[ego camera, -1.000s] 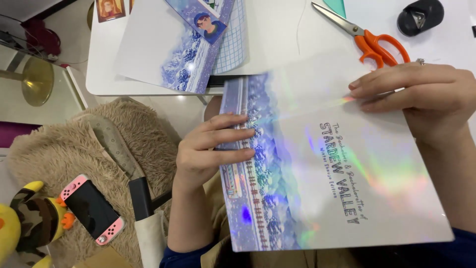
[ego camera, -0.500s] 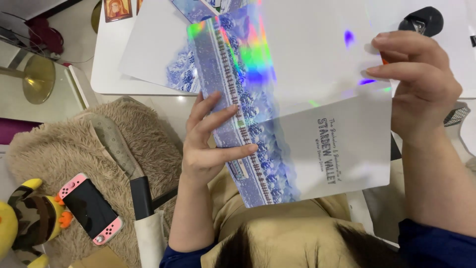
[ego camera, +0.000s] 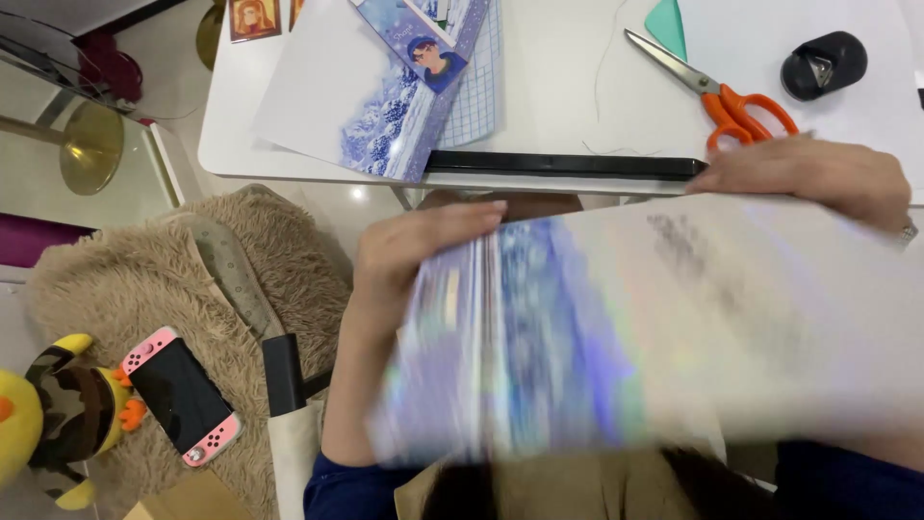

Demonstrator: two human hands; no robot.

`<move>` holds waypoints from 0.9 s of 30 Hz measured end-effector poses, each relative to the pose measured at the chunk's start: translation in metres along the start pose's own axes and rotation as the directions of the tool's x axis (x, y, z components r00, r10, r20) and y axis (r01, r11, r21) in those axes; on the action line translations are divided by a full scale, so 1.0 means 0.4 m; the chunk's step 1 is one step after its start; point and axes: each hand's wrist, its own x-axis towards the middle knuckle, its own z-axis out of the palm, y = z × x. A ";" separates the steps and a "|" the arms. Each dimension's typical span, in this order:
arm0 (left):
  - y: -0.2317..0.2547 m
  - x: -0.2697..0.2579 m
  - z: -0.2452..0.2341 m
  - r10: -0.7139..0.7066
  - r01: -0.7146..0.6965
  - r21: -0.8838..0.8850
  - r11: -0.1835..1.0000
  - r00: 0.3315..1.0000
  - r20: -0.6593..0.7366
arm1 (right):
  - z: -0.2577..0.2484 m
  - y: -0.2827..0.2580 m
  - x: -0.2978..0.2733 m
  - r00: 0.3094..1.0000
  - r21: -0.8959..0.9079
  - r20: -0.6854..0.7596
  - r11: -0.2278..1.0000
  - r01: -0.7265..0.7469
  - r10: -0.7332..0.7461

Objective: Finalizing a book cover by folding it and using a scraper tool to smooth out bubbles.

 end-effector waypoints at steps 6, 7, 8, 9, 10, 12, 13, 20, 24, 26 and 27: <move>-0.096 -0.034 0.028 -0.421 0.425 -0.088 0.901 0.905 0.062 | 0.017 0.243 -0.091 0.907 0.299 0.053 0.860 -0.414 0.418; -0.098 -0.040 0.034 -0.475 0.481 -0.275 0.832 0.875 0.093 | 0.019 0.262 -0.088 0.899 0.395 0.184 0.807 -0.439 0.398; -0.113 -0.052 0.037 -0.477 0.484 -0.274 0.831 0.874 0.096 | 0.023 0.254 -0.079 0.898 0.397 0.183 0.805 -0.440 0.401; -0.127 -0.066 0.039 -0.521 0.524 -0.354 0.775 0.846 0.113 | 0.026 0.246 -0.068 0.816 0.449 0.230 0.686 -0.573 0.531; -0.142 -0.080 0.041 -0.562 0.559 -0.429 0.709 0.816 0.134 | 0.031 0.238 -0.057 0.713 0.488 0.283 0.543 -0.683 0.642; -0.162 -0.103 0.045 -0.571 0.560 -0.479 0.676 0.809 0.138 | 0.042 0.252 -0.057 0.770 0.546 0.306 0.559 -0.624 0.560; -0.174 -0.111 0.046 -0.575 0.555 -0.527 0.644 0.805 0.145 | 0.046 0.259 -0.058 0.823 0.604 0.315 0.569 -0.558 0.473; -0.200 -0.139 0.048 -0.630 0.616 -0.533 0.580 0.754 0.186 | 0.073 0.334 -0.086 0.824 0.649 0.348 0.520 -0.556 0.447; -0.221 -0.160 0.050 -0.657 0.639 -0.530 0.558 0.730 0.189 | 0.081 0.319 -0.069 0.797 0.512 0.240 0.625 -0.589 0.554; -0.227 -0.170 0.051 -0.678 0.653 -0.538 0.532 0.710 0.192 | 0.072 0.315 -0.071 0.818 0.507 0.264 0.648 -0.569 0.512; -0.229 -0.172 0.052 -0.710 0.686 -0.513 0.516 0.677 0.192 | 0.066 0.296 -0.064 0.844 0.454 0.298 0.712 -0.536 0.445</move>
